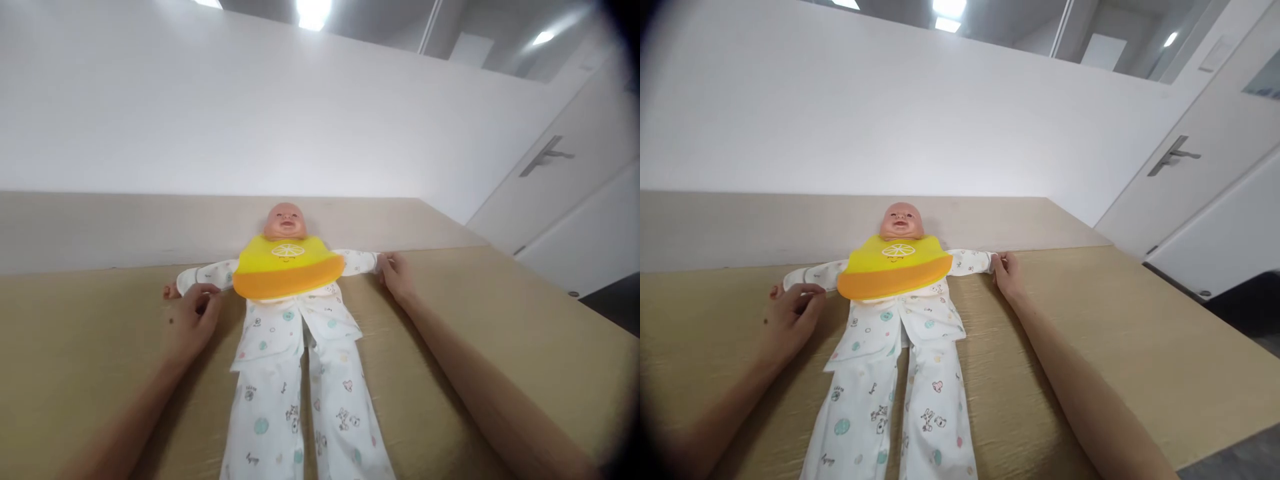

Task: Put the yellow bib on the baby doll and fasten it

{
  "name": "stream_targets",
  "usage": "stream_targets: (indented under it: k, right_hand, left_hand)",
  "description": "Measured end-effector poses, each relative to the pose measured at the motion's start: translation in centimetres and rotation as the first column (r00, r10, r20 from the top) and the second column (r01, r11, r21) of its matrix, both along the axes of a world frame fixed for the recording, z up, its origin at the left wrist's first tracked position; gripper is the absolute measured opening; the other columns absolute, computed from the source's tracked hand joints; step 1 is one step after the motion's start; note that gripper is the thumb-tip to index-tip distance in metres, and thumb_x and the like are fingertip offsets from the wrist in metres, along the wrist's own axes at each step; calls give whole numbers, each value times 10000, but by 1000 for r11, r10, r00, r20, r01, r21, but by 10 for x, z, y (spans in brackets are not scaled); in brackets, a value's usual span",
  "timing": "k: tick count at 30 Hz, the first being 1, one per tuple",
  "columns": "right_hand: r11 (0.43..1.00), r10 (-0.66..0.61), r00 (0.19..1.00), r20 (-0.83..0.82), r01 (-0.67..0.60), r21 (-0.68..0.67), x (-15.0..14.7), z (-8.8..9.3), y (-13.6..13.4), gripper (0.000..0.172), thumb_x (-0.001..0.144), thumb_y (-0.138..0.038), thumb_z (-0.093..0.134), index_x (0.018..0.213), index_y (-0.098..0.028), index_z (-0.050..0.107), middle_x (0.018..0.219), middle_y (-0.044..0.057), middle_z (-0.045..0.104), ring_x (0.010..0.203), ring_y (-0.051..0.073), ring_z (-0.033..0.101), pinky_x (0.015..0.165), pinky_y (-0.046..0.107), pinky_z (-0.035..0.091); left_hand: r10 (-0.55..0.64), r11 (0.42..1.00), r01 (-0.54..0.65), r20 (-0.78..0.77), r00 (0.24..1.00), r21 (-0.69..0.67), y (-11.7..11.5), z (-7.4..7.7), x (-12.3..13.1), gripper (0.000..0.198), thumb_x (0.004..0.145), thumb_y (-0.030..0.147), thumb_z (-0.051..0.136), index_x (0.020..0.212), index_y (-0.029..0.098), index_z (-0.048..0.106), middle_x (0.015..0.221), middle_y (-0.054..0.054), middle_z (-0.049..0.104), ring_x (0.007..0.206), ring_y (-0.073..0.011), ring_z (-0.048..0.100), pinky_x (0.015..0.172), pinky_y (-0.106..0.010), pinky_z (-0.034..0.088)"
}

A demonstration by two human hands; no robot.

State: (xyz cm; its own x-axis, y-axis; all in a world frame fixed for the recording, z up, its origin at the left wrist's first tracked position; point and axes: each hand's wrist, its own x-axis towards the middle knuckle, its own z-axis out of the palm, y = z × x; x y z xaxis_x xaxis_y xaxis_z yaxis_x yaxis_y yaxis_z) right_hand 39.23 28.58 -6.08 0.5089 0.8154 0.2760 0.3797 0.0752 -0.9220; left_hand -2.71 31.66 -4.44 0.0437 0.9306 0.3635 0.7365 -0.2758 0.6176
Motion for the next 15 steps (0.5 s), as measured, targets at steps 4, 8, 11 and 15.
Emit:
stream_targets:
  k: [4,8,11,15]
  right_hand:
    - [998,60,997,-44,-60,-9,-2,2,-2,401,782,-595,539,793,-201,465,483,-38,508,417,100,438,421,211,337]
    - [997,80,995,-58,-80,-1,-1,2,-3,421,770,-602,559,812,-190,481,532,-17,549,440,105,471,422,210,355]
    - [999,52,998,-19,-52,-14,0,-1,-1,402,785,-583,547,828,-186,494,550,-11,550,438,118,480,414,223,358]
    - [997,-74,988,138,70,33,-6,-4,-6,328,828,-480,526,911,-163,548,830,73,621,580,148,556,520,280,454]
  left_hand:
    - [-88,996,89,-26,996,23,-3,0,3,239,850,367,495,818,162,613,542,44,500,534,-120,443,554,-251,336]
    - [-154,987,157,-74,985,35,-6,1,5,241,841,376,499,841,175,631,564,45,526,544,-124,478,560,-245,355]
    - [-180,981,185,-72,981,61,-4,-5,4,254,834,384,523,954,180,616,570,53,526,539,-125,485,562,-245,375]
    - [-149,982,155,-63,987,110,-2,-11,6,353,828,446,561,1082,201,572,603,55,567,539,-129,507,568,-252,401]
